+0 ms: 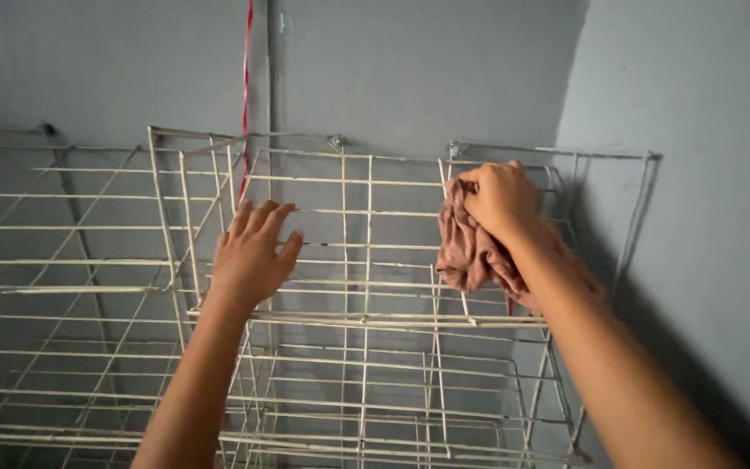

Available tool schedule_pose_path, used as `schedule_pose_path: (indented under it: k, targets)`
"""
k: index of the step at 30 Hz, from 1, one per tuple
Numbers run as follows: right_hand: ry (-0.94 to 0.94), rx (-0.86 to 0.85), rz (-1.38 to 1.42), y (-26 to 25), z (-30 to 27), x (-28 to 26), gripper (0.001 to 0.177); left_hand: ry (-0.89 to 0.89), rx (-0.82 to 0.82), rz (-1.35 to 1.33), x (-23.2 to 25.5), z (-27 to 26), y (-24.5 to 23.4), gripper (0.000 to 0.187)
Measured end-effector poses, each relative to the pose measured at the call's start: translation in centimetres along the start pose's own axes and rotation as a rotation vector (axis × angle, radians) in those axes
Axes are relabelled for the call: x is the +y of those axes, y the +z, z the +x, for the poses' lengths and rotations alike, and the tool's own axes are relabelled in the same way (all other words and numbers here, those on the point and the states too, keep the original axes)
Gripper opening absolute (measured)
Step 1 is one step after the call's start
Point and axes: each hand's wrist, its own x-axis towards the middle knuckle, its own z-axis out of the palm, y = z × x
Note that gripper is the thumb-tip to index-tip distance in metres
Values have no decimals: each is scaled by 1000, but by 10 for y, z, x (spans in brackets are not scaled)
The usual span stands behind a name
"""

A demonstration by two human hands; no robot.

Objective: The person places a pair of white sandals on the floor near a doorway, then picks up a pink cloth and wipes the horizontal bars of a white wire wall-mounted shelf. The person cleans multiple sections of the shelf with the cloth.

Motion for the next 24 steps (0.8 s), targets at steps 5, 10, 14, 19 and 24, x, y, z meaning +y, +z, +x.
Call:
schedule_pose_path:
  k: [5, 10, 14, 19, 24]
  targets:
    - [-512, 123, 165, 9, 9, 9, 37, 7, 23, -11, 0, 0, -2, 55]
    - [-351, 124, 139, 10, 8, 6, 31, 13, 26, -16, -1, 2, -2, 53]
    - [-93, 91, 153, 4, -2, 0, 19, 6, 14, -12, -1, 1, -3, 54]
    - [169, 119, -54, -6, -9, 17, 17, 13, 43, -16, 2, 1, -4, 53]
    - [421, 223, -274, 3, -10, 38, 24, 3, 20, -17, 3, -1, -5, 53]
